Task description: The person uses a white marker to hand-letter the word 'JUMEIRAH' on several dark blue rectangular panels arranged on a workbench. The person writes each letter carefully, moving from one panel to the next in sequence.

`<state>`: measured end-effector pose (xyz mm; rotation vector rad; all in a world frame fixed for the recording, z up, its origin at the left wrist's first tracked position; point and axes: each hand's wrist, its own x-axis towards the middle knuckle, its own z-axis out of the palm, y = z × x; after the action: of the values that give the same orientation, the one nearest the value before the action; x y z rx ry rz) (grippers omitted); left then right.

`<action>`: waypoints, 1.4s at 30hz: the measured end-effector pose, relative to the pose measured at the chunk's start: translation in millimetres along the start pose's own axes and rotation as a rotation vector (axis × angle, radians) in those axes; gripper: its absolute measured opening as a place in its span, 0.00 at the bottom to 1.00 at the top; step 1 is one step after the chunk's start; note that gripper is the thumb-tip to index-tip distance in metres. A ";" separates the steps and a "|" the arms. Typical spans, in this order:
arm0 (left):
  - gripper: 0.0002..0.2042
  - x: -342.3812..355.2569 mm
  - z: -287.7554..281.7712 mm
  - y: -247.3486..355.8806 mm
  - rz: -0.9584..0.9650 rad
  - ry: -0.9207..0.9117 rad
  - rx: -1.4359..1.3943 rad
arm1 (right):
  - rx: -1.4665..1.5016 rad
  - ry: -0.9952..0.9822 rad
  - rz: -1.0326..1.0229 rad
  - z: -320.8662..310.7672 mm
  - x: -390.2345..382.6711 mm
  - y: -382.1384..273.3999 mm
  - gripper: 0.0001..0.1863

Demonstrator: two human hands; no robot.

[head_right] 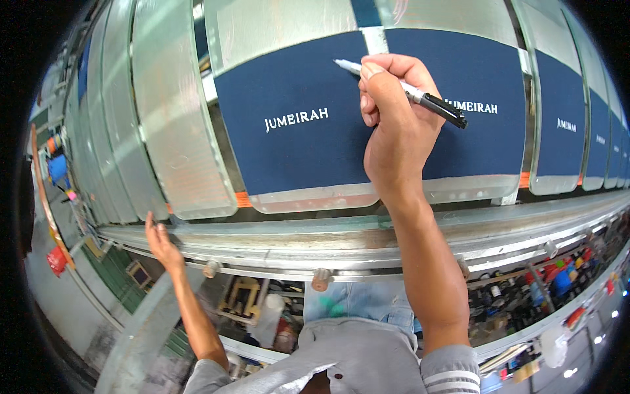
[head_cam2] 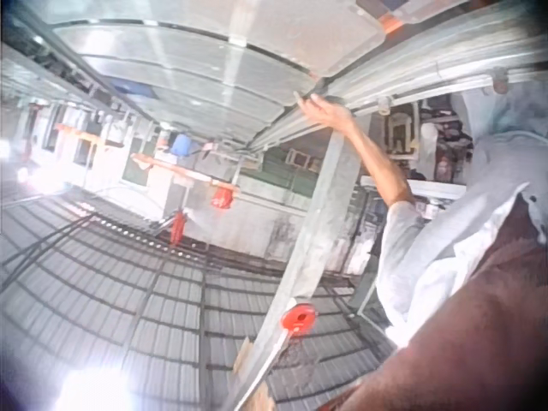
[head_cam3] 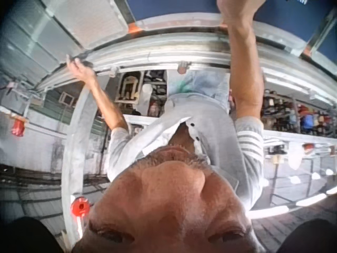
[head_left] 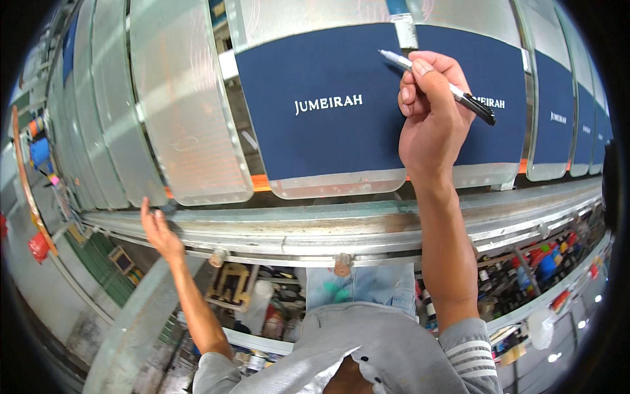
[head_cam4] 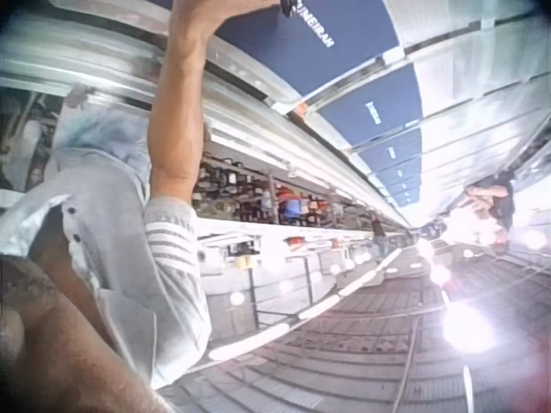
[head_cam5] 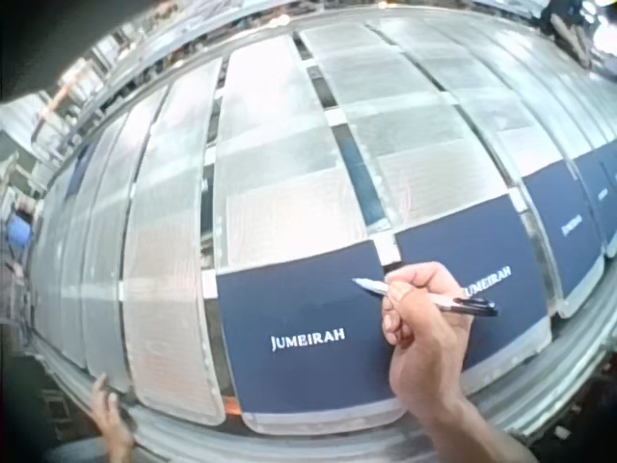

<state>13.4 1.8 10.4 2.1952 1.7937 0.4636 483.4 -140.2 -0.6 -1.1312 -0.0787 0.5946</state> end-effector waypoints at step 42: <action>0.24 205.8 31.5 -7.4 0.639 -0.172 0.168 | -0.554 0.867 -0.499 60.5 -91.4 66.0 0.06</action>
<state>57.2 204.7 -5.6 2.8108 1.0491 0.2346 358.3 -115.3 -9.7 -1.7484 0.2319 -0.4190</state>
